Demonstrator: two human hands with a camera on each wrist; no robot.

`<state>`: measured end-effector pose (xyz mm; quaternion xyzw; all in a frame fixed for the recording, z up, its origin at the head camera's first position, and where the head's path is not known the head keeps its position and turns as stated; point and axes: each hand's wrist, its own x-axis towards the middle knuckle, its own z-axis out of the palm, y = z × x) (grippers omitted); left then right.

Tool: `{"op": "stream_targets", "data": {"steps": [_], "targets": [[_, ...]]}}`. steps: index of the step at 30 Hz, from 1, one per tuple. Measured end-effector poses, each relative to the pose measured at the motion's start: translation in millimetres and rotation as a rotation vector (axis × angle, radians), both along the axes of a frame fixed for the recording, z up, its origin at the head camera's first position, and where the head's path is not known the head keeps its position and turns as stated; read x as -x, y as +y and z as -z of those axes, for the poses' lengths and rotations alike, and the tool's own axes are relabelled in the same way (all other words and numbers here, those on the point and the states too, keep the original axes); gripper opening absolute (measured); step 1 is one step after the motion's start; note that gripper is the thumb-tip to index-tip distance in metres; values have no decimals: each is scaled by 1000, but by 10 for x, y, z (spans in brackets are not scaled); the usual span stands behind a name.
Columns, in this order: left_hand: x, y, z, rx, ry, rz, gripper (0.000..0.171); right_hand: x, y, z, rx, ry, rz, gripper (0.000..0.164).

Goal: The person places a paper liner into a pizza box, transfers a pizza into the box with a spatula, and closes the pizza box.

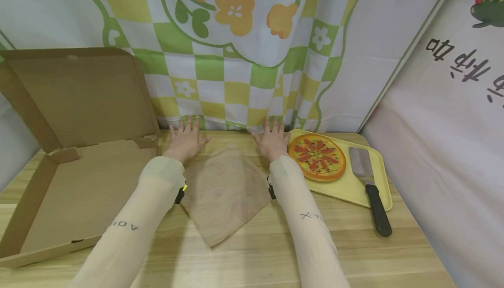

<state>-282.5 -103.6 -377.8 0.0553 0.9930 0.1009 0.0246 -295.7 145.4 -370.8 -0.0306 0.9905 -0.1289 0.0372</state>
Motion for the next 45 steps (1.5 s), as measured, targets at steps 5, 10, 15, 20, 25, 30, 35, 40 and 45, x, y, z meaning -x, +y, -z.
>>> {"op": "stream_targets", "data": {"steps": [5,10,15,20,25,30,35,40,45], "targets": [[-1,-4,0,-4,8,4,74,-11,7,-15,1,2,-3,72],[1,-15,-2,4,8,10,75,-26,8,-41,-2,-1,-13,73],[2,-44,-26,-21,-43,41,72,-25,12,-66,-12,-4,-34,72],[-3,-79,-79,-70,-170,105,66,-25,-1,-115,-31,-15,-87,67],[-37,-96,-152,-99,-242,139,63,-66,-17,-181,-30,-35,-168,61],[-65,-115,-210,-70,-245,209,58,-151,-16,-249,-34,-13,-248,50],[-84,-143,-228,-47,-223,296,49,-253,-10,-295,-27,-33,-295,49],[-115,-211,-259,-35,-207,371,41,-345,9,-289,-47,-40,-324,48],[-174,-282,-314,-18,-192,424,37,-428,52,-257,-60,-51,-325,48]]}}
